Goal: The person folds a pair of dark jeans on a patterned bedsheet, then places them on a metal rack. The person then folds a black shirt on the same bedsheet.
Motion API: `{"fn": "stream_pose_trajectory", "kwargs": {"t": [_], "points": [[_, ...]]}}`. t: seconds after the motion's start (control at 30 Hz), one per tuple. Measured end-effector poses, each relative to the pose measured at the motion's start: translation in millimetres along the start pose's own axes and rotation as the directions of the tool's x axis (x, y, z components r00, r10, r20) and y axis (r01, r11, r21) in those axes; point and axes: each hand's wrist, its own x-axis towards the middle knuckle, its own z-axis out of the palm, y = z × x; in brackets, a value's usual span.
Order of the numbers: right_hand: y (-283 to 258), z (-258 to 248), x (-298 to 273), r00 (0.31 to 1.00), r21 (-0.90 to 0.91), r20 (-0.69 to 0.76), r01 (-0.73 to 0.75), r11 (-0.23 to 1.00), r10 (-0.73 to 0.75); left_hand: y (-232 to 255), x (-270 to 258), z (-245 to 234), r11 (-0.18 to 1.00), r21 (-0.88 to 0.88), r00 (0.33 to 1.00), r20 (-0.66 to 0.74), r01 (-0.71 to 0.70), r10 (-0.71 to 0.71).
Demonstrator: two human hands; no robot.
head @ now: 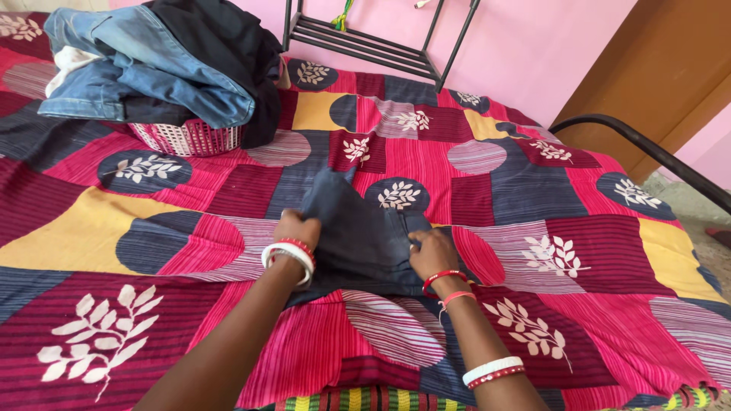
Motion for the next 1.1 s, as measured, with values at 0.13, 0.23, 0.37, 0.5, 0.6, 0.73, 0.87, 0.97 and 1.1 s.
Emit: {"fn": "stream_pose_trajectory", "kwargs": {"t": [0.13,0.23,0.37,0.5,0.6,0.73,0.87,0.97,1.1], "points": [[-12.1,-4.9,-8.6,0.985,-0.071,0.148,-0.076,0.995,0.086,-2.2,-8.6,-0.4,0.979,0.2,0.996,0.092,-0.029,0.011],[-21.7,-17.0,-3.9,0.97,-0.125,0.187,-0.135,0.983,0.157,4.4,-15.8,11.3,0.787,0.554,0.941,-0.018,-0.272,0.338],[-45.6,-21.7,1.7,0.925,-0.141,0.278,-0.227,0.964,0.258,5.0,-22.0,14.3,0.762,0.494,0.875,-0.003,-0.419,0.483],[-64.9,-10.2,2.6,0.891,-0.121,0.334,-0.285,0.951,0.309,-13.4,-28.5,12.1,0.807,0.435,0.898,0.013,-0.4,0.439],[-61.2,-5.9,4.4,0.851,0.047,0.306,-0.462,0.885,0.428,-24.7,-29.0,13.0,0.834,0.378,0.898,-0.021,-0.401,0.44],[-49.7,3.2,5.7,0.782,0.246,0.299,-0.616,0.748,0.546,-32.4,-26.9,11.6,0.868,0.23,0.877,-0.099,-0.44,0.47],[-41.6,12.6,7.1,0.913,0.322,0.06,-0.4,0.858,0.403,-36.4,-27.5,9.5,0.87,0.141,0.856,-0.162,-0.472,0.491],[-30.5,0.6,11.3,0.911,0.445,0.042,-0.386,0.808,0.411,-37.6,-29.6,10.2,0.857,0.137,0.839,-0.177,-0.496,0.514],[-14.3,-34.0,19.3,0.901,0.334,0.015,-0.414,0.847,0.434,-37.5,-31.7,8.8,0.85,0.178,0.842,-0.141,-0.496,0.521]]}}
